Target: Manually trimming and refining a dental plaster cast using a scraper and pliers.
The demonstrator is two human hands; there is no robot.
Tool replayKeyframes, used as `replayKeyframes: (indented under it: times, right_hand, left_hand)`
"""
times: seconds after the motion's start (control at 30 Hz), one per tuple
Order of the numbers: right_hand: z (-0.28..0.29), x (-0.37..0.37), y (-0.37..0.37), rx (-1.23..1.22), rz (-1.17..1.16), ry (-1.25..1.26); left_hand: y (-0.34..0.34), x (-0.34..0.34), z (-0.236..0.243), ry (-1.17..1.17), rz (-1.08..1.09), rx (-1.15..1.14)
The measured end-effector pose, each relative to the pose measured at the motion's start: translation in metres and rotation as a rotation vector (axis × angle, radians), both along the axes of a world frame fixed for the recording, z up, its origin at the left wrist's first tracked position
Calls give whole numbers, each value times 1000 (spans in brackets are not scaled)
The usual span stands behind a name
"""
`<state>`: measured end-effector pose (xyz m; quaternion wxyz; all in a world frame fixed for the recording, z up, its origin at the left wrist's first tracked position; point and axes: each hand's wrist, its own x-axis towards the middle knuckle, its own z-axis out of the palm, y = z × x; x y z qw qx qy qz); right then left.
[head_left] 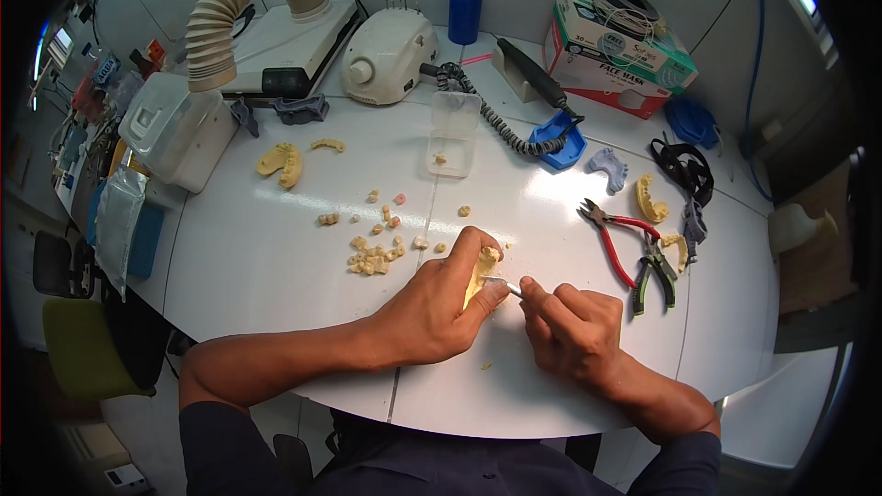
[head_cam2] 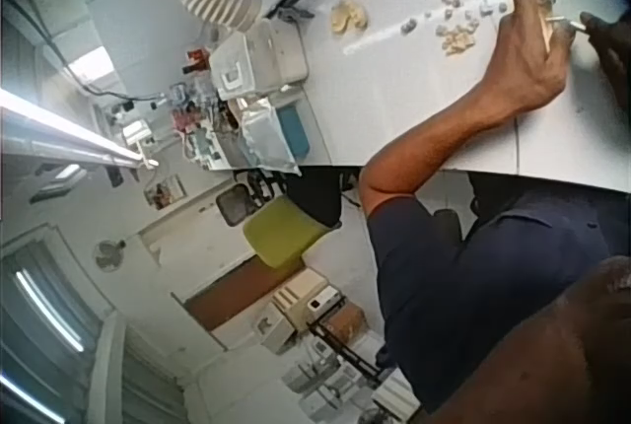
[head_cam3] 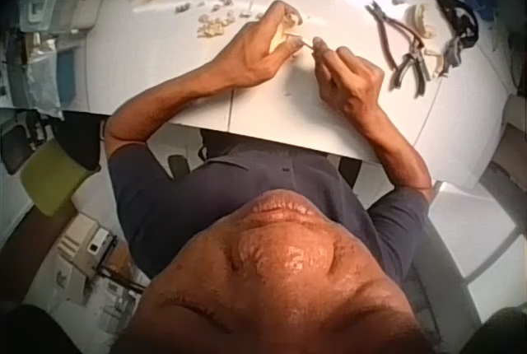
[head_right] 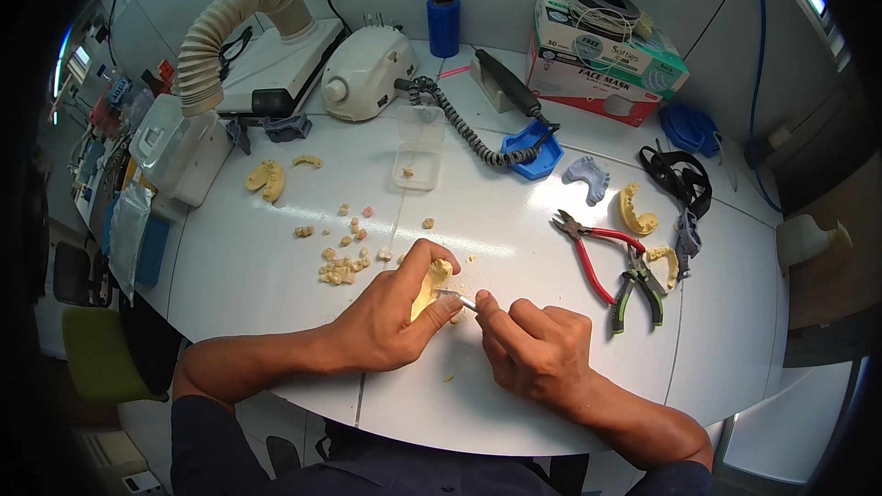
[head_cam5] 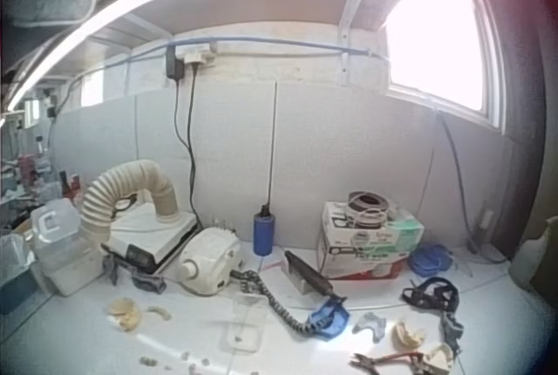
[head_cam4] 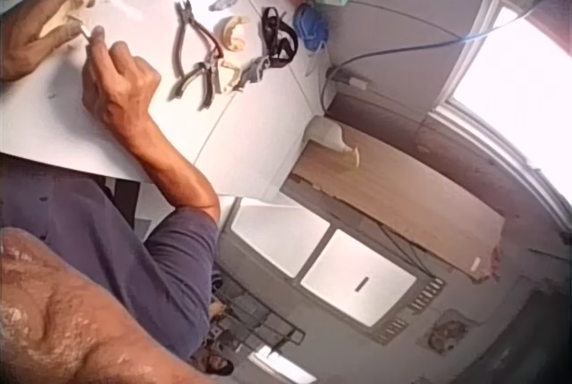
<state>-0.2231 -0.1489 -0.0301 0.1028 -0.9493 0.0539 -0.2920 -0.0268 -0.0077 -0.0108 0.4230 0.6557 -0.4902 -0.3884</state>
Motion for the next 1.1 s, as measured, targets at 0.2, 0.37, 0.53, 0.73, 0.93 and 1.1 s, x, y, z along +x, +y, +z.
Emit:
replayKeyframes:
  times: [0.2, 0.37, 0.53, 0.73, 0.93, 1.1]
  right_hand:
    - [-2, 1, 0, 2, 0, -12]
    - [0, 1, 0, -10, -7, -3]
    - [0, 2, 2, 50, -18, -26]
    - [2, 2, 0, 94, 13, 1]
    - [-1, 2, -1, 88, 36, 7]
    - [1, 1, 0, 68, 21, 15]
  left_hand:
    - [-1, -1, -3, -3, 17, -30]
    - [-3, -2, -2, 10, 4, -39]
    - [-1, -2, -3, -3, 19, -40]
    - [1, -2, -4, -5, 13, -41]
    - [2, -1, -2, 6, -8, -21]
    - [1, 0, 0, 2, -16, -5]
